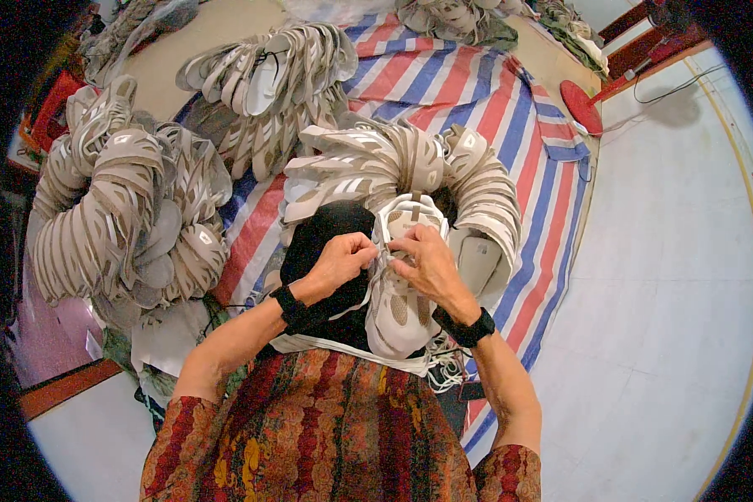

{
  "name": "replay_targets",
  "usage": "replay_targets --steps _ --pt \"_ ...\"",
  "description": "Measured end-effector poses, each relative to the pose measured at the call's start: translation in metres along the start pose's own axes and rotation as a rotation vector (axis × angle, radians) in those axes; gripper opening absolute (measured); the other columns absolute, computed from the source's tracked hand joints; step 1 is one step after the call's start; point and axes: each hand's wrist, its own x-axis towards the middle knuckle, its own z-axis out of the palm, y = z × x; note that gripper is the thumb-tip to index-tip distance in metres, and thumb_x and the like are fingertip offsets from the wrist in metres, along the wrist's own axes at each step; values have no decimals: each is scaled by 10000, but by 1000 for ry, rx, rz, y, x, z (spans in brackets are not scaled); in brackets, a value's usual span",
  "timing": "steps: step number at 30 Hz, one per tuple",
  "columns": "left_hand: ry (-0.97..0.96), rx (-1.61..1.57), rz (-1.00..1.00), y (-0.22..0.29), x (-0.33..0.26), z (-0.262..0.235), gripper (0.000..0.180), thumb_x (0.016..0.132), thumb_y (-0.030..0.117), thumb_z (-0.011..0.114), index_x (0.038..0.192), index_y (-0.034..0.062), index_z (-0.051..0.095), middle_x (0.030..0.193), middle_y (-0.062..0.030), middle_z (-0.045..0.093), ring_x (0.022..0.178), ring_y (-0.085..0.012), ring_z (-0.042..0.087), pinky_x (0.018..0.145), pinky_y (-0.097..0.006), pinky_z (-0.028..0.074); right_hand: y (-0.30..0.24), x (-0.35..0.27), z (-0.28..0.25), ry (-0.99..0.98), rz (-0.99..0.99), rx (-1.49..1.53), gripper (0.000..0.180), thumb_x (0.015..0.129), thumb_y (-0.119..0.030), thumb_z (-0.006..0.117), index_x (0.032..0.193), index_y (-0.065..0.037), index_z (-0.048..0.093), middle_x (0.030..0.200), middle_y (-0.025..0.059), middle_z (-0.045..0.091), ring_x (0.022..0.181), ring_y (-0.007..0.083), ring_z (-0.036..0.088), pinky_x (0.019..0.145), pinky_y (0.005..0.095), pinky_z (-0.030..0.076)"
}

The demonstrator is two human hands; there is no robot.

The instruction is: Lacing and tying several pairs of shoes in a manufacturing environment.

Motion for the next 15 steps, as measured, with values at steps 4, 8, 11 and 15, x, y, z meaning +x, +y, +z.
replay_targets --steps 4,8,11,15 --pt "111 176 199 4 1 7 147 774 123 568 738 -18 549 579 -48 531 505 -93 481 462 -263 395 0 -2 2 42 -80 8 274 676 -167 665 931 -71 634 826 96 497 810 264 482 710 354 400" --pt "186 346 337 4 1 13 131 789 109 562 748 -15 561 605 -62 565 518 -119 543 465 -267 428 1 -1 6 66 -141 22 242 700 -149 638 924 -58 631 823 102 504 817 266 487 703 361 405" --pt "6 -12 -54 16 -6 4 147 828 98 527 735 -5 577 641 -44 587 529 -102 543 465 -225 445 4 1 5 99 -129 -10 180 718 -117 601 881 -43 625 807 112 515 797 274 504 676 376 417" --pt "46 -134 -84 16 -7 7 50 822 29 515 796 7 479 662 -34 574 553 -92 542 480 -212 456 3 7 12 81 -87 -150 75 708 -91 569 762 -39 579 746 97 508 746 270 528 611 374 437"
